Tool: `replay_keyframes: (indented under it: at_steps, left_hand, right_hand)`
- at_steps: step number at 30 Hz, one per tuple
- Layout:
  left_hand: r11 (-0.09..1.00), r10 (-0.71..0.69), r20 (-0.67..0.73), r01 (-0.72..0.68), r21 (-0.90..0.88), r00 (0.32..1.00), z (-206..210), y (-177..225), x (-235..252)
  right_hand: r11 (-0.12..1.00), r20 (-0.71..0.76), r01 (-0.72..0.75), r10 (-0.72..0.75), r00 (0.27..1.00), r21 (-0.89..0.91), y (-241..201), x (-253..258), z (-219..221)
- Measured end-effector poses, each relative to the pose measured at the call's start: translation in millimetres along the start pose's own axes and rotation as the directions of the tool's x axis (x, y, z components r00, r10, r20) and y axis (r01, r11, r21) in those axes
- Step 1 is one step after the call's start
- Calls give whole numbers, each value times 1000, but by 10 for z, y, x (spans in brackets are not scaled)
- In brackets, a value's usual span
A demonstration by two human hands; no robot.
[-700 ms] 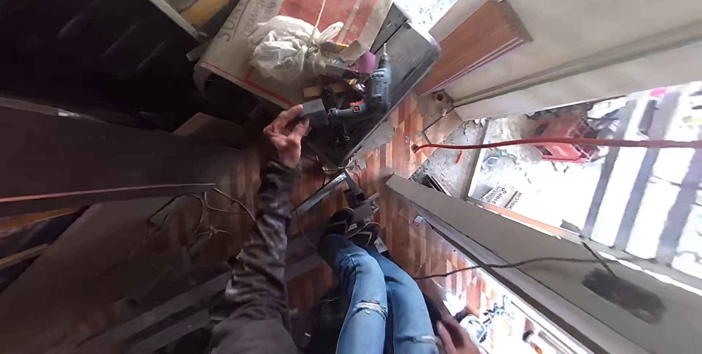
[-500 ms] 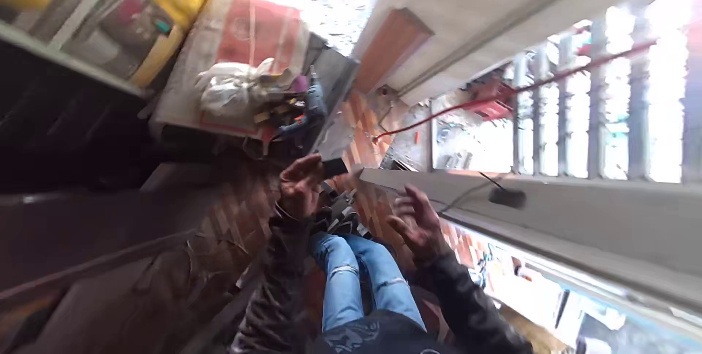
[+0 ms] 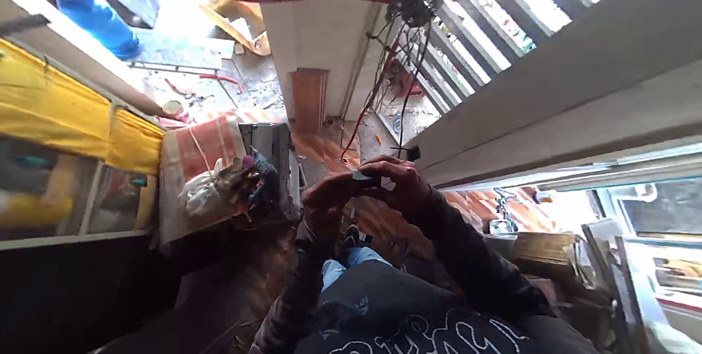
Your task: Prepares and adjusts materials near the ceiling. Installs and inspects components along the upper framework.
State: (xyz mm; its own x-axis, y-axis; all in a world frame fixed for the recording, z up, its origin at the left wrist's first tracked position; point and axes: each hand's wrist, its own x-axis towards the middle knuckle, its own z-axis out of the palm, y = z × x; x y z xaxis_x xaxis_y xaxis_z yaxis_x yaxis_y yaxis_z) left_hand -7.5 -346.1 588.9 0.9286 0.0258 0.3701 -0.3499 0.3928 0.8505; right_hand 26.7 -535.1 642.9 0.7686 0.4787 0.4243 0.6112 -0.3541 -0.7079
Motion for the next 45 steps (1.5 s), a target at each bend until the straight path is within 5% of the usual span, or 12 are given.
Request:
replay_keyframes:
  at_steps: [5, 10, 12, 15, 21, 25, 35, 42, 45]
  left_hand:
    - [893, 32, 88, -68, 445, 996, 360, 232, 181]
    - [887, -51, 379, -133, 443, 924, 600, 362, 360]
    - [898, -46, 336, -109, 427, 941, 759, 353, 362]
    - [923, -24, 239, -70, 378, 971, 966, 294, 367]
    - [888, -249, 313, 87, 452, 917, 1193, 299, 475]
    - [908, -264, 309, 128, 399, 914, 1400, 265, 522]
    - [907, -331, 152, 270, 323, 931, 1887, 216, 495]
    - [917, -315, 56, 289, 276, 947, 2028, 21, 468]
    - [951, -290, 129, 270, 149, 948, 1996, -76, 493]
  right_hand:
    - [999, -99, -15, 11, 995, -40, -204, -175, -394]
    - [974, -1, -221, 222, 975, 48, -336, -309, -725]
    - [904, -19, -332, 349, 937, 268, -365, -357, -803]
    - [816, -129, -295, 405, 905, 497, -366, -430, -870]
    - [951, -279, -257, 297, 913, 169, -312, -641, -996]
    - [972, -361, -214, 164, 918, -101, -299, -699, -1127]
    - [752, -414, -148, -178, 893, -643, -229, -804, -1194]
    - [646, -328, -126, -201, 923, -753, -135, -887, -1194]
    - [906, -447, -173, -20, 894, -386, -153, -865, -1304]
